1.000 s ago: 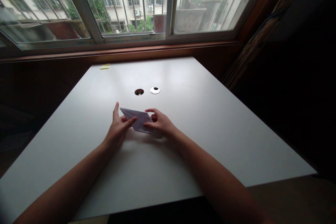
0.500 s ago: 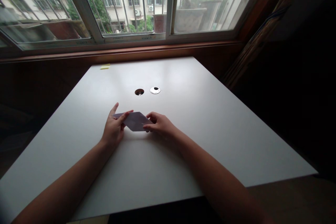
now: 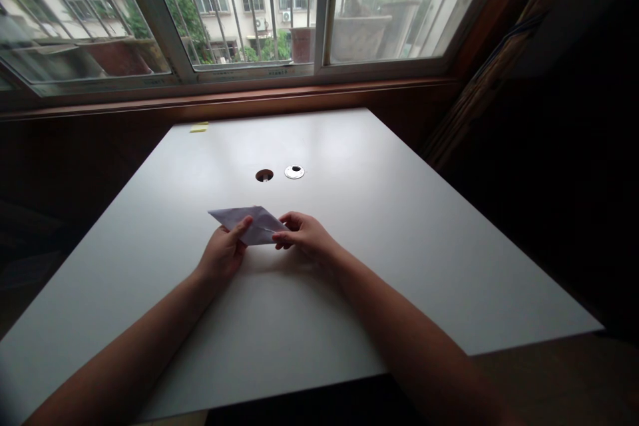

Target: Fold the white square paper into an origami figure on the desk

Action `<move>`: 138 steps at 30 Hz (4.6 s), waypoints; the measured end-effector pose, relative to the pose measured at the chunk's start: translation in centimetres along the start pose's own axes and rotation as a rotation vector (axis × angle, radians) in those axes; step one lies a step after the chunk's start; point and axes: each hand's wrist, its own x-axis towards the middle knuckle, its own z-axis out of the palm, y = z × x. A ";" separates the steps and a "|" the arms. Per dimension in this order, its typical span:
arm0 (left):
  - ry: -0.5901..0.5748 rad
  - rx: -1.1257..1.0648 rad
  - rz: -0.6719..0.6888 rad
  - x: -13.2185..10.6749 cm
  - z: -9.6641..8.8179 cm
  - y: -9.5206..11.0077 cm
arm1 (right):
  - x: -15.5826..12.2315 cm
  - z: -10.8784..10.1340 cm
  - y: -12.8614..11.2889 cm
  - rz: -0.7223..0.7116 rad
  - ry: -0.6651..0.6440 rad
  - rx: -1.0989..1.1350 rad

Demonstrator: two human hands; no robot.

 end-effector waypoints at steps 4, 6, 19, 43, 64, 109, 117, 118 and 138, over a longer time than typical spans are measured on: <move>-0.017 0.133 0.029 -0.3 0.1 -0.3 | 0.0 0.1 -0.3 0.009 -0.003 0.017; 0.001 0.256 0.049 -0.5 -0.1 -0.1 | -0.1 0.0 -0.4 0.011 0.005 0.036; 0.163 0.265 0.072 0.0 -0.3 0.5 | 0.1 -0.6 -0.3 -0.015 0.069 0.083; 0.183 0.382 0.270 0.0 -1.1 1.2 | -0.3 -1.6 0.0 -0.258 0.298 -0.199; 0.057 0.436 0.171 0.3 -1.4 0.9 | -0.2 -1.3 0.3 -0.673 0.157 -0.603; -0.084 1.459 1.031 -0.5 -1.9 1.3 | -0.8 -1.6 0.1 -0.697 0.134 -0.942; -0.167 1.511 1.129 -0.1 -2.3 2.0 | -0.8 -1.8 -0.1 -0.694 0.141 -0.928; -0.171 1.519 1.135 -0.2 -2.2 2.0 | -0.8 -1.9 -0.1 -0.706 0.157 -0.941; -0.237 1.586 1.242 -1.0 -1.3 2.2 | -0.5 -0.8 -0.7 -0.927 0.161 -1.204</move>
